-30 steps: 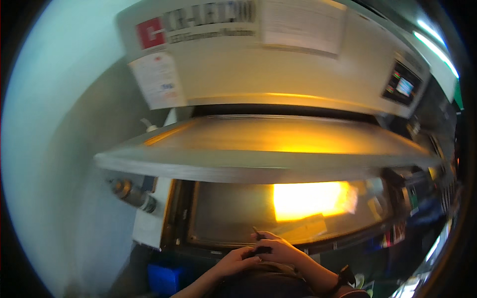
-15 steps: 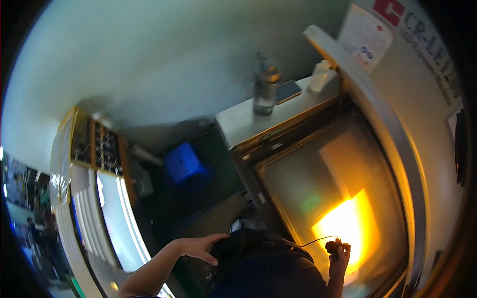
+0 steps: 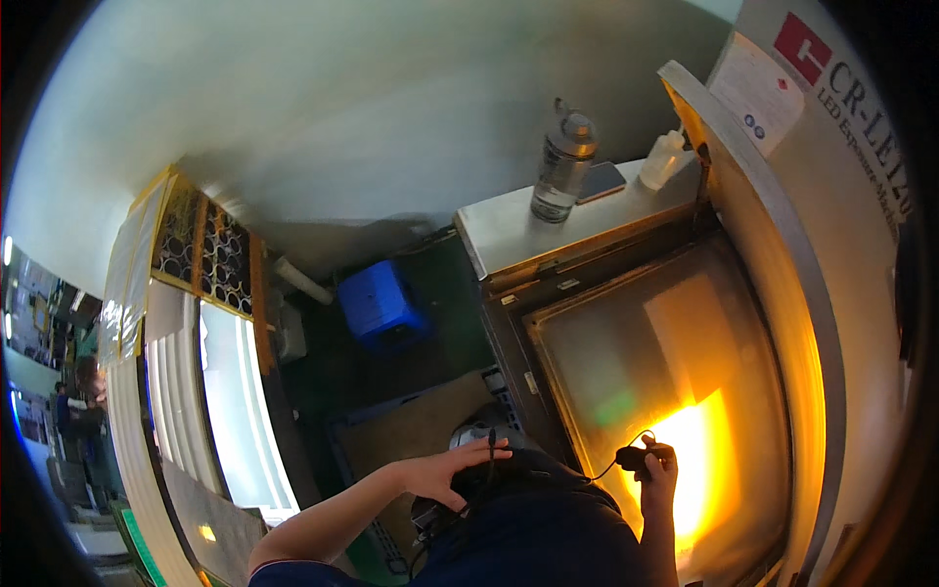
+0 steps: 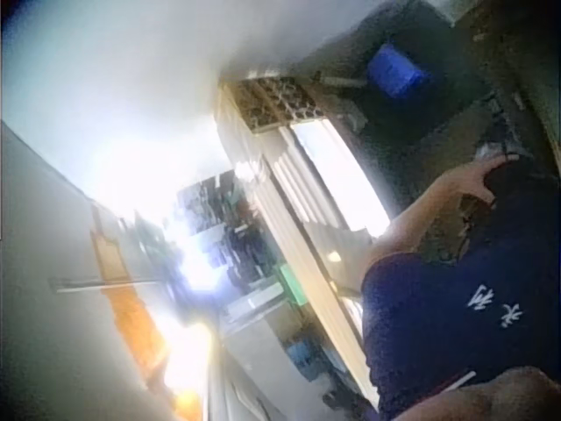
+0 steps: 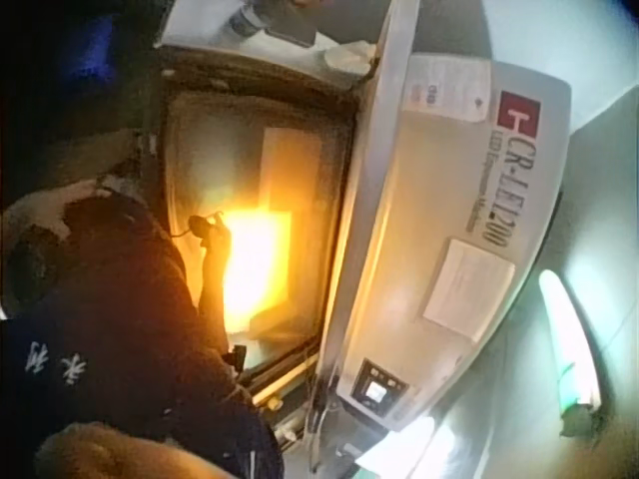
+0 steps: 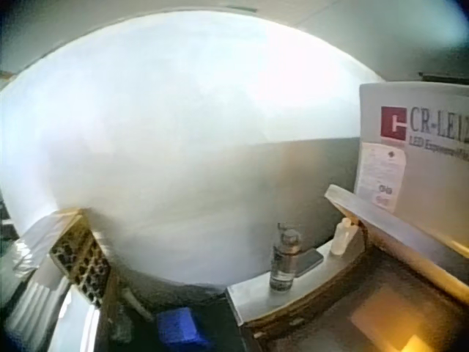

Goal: Operating an LED exposure machine by placing a datasheet and then a circuit board onto the processing bed.

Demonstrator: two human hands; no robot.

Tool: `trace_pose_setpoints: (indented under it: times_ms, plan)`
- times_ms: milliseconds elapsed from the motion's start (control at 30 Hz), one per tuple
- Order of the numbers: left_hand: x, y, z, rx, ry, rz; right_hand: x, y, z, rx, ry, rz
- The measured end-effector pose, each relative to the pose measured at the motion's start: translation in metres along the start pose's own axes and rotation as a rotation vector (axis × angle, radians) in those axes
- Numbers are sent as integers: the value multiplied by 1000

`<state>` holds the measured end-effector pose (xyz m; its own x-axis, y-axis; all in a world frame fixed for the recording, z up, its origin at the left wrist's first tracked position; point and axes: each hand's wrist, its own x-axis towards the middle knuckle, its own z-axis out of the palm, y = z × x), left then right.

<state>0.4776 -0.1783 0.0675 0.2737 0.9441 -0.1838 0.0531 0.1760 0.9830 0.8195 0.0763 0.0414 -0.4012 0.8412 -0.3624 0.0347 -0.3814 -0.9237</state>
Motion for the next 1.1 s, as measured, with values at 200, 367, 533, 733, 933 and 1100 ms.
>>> trace_pose_setpoints:
  times_ms: [200, 367, 533, 733, 933, 1100]
  plan:
    - [42, -16, -32, -125, -176, 87, -13, 18, -6, 41, 78, 62]
    - [61, -9, -54, -489, -180, 158, -19, 18, -2, 66, 93, 41]
    - [52, 16, -63, -57, 80, 320, -19, 10, 3, 78, 159, 19]
    - [20, 36, -84, 1157, 516, 214, -18, 20, 7, 81, 201, 10]
    - [-2, -13, -108, 679, 68, -600, -15, 12, 12, 25, 163, 47]
    - [-6, 7, -79, 162, -232, -522, -9, 10, 3, 1, 145, 39]
